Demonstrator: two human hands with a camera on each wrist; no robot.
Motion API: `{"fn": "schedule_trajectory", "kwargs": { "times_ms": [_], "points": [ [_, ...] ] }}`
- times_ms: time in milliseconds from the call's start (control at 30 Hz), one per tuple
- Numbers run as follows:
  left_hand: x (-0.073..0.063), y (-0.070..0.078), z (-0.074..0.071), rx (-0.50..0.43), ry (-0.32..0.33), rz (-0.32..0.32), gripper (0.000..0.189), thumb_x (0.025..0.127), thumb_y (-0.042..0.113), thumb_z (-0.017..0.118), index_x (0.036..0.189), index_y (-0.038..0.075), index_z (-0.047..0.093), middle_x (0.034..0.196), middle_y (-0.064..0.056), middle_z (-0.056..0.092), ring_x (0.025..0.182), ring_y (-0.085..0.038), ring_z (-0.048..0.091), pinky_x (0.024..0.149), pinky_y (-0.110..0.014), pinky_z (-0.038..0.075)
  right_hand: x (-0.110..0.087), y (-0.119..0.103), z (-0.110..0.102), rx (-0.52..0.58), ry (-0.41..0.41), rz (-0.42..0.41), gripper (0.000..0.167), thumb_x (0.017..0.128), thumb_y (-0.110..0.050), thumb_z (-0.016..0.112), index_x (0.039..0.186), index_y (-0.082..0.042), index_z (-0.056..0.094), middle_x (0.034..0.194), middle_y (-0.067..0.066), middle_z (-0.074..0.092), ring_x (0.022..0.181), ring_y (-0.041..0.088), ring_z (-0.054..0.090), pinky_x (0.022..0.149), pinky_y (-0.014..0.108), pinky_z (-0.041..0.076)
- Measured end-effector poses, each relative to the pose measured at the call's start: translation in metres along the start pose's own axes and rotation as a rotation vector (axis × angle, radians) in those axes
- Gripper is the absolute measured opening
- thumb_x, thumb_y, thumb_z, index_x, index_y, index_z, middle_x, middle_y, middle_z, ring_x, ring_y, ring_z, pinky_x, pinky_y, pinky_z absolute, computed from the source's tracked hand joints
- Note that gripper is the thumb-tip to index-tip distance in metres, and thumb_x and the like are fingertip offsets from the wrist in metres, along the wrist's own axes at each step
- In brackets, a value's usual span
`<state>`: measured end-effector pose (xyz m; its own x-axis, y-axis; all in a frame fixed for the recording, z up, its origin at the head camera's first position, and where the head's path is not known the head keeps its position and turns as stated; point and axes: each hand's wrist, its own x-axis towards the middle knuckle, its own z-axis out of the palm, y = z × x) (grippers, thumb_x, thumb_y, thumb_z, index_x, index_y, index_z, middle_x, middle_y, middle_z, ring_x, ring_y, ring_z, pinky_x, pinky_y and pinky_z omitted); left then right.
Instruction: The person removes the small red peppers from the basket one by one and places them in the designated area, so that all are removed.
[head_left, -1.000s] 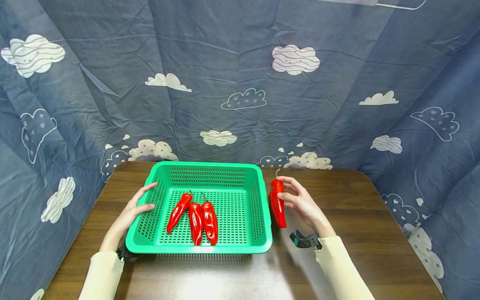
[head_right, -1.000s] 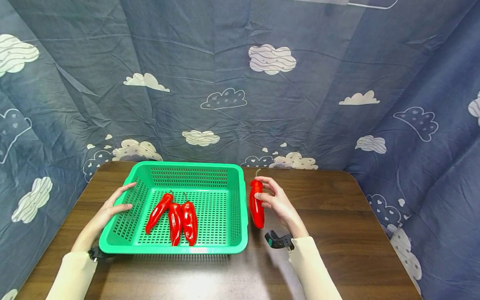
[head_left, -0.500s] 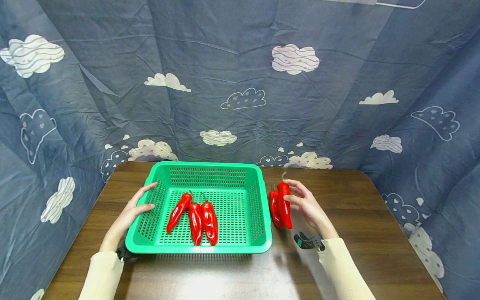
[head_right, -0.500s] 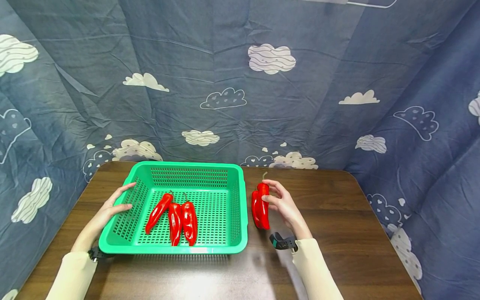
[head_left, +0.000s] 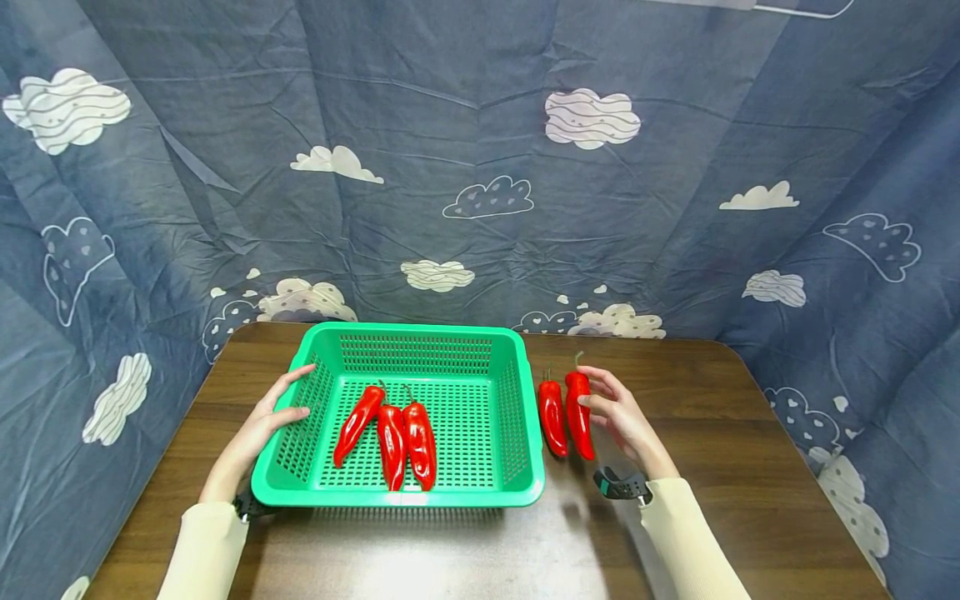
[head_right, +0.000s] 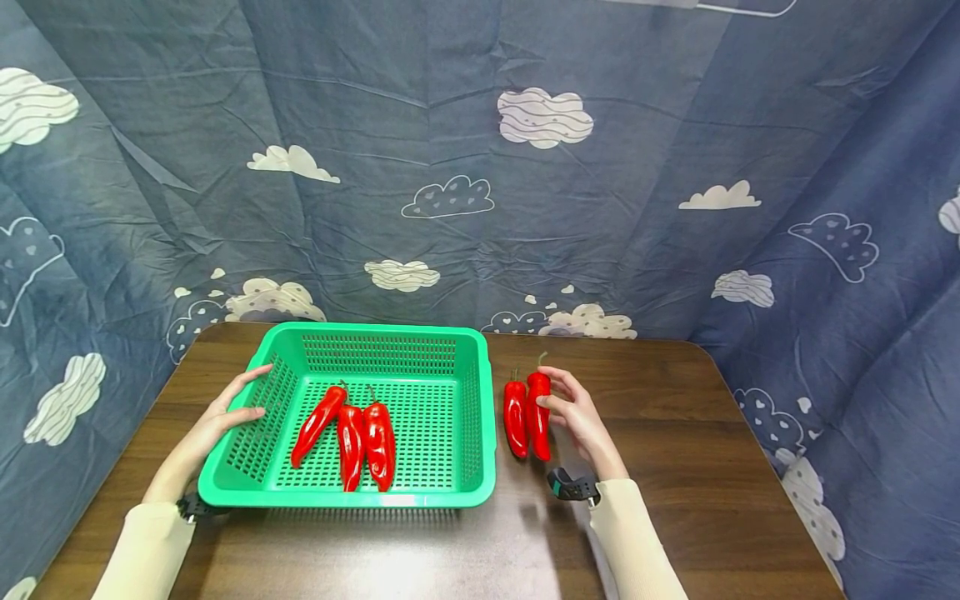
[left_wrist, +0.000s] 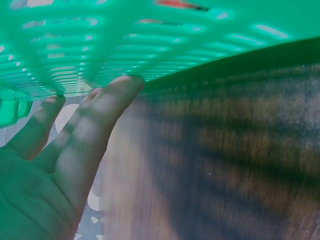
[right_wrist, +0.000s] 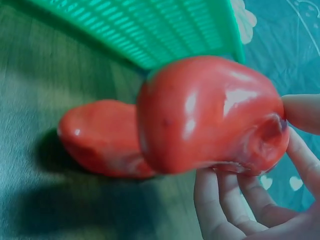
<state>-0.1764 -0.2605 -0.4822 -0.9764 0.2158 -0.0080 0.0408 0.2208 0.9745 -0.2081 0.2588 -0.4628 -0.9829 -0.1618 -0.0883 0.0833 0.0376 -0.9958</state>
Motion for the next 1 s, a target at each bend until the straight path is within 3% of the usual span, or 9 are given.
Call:
{"fn": "schedule_trajectory", "kwargs": {
  "times_ms": [200,300,600,1000],
  "points": [
    [-0.001,0.000,0.000,-0.004,-0.004,-0.014,0.062,0.094,0.010,0.052,0.151,0.015,0.026,0.155,-0.015,0.011,0.126,-0.034,0.029,0.089,-0.035,0.040,0.003,0.010,-0.006,0.008,0.033,0.023,0.049,0.089,0.004,0.053,0.136,0.002,0.041,0.122,0.016,0.052,0.093,0.014,0.059,0.080,0.041,0.047],
    [-0.001,0.000,0.000,-0.006,-0.003,-0.014,0.062,0.094,0.010,0.052,0.151,0.015,0.026,0.155,-0.015,0.011,0.125,-0.033,0.030,0.087,-0.032,0.041,0.004,0.014,-0.008,0.010,0.035,0.031,0.051,0.090,0.004,0.052,0.139,0.004,0.036,0.122,0.018,0.052,0.093,0.014,0.058,0.080,0.041,0.047],
    [-0.001,0.002,0.000,0.006,0.008,0.010,0.062,0.093,0.008,0.053,0.150,0.012,0.027,0.155,-0.016,0.011,0.133,-0.037,0.019,0.096,-0.047,0.028,0.011,0.027,-0.011,0.008,0.046,0.046,0.055,0.089,0.006,0.053,0.140,0.006,0.034,0.130,0.030,0.043,0.094,0.016,0.057,0.077,0.033,0.050],
    [0.000,0.001,0.000,-0.004,-0.003,-0.020,0.063,0.094,0.011,0.053,0.151,0.015,0.026,0.156,-0.015,0.010,0.130,-0.036,0.025,0.092,-0.041,0.036,0.019,0.036,-0.013,-0.075,0.058,0.071,0.054,0.088,0.005,0.052,0.140,0.007,0.035,0.130,0.031,0.042,0.090,0.013,0.056,0.073,0.029,0.050]
  ]
}}
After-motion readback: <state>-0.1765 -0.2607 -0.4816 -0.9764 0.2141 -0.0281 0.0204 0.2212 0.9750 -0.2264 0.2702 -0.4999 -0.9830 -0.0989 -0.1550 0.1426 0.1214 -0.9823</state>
